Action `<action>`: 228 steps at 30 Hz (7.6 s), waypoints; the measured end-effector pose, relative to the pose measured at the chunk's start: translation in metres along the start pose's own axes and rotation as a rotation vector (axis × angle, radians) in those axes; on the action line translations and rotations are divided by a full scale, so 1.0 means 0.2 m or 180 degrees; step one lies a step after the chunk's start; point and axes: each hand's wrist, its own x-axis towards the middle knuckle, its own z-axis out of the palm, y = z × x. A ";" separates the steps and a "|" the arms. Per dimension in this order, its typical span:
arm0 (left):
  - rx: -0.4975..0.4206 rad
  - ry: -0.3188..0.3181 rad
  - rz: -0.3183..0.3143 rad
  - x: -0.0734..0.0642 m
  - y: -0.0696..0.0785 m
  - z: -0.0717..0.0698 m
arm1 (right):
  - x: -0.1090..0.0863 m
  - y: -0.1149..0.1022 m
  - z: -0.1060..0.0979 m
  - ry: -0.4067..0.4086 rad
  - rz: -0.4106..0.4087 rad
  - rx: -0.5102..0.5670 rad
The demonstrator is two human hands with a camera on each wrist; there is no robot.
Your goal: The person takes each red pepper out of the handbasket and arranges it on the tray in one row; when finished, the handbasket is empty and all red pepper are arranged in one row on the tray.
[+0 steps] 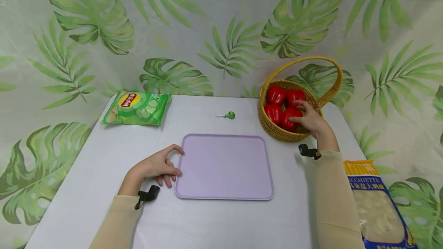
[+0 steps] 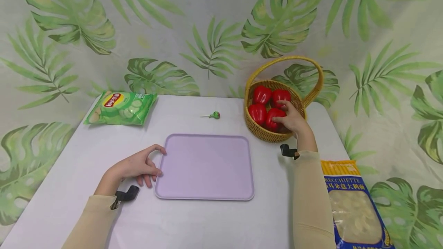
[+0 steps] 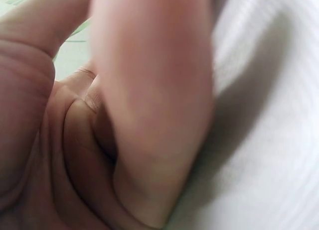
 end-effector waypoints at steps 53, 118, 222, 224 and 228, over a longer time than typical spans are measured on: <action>-0.0004 -0.0042 0.0144 -0.01 -0.01 0.00 | -0.27 -0.32 0.22 0.0521 -0.0622 0.0342; 0.0023 -0.0044 0.0056 0.01 -0.01 -0.01 | -0.19 -0.48 1.52 -0.0366 -0.1300 -0.0309; 0.0031 -0.0012 0.0086 0.00 -0.01 0.01 | 0.09 -0.09 0.20 0.0051 -0.0046 0.0338; 0.0032 -0.0008 0.0086 0.00 -0.01 0.01 | 0.11 -0.08 0.20 0.0024 -0.0043 0.0329; 0.0036 -0.0003 0.0081 0.00 -0.01 0.01 | 0.13 -0.05 0.20 -0.0030 -0.0023 0.0380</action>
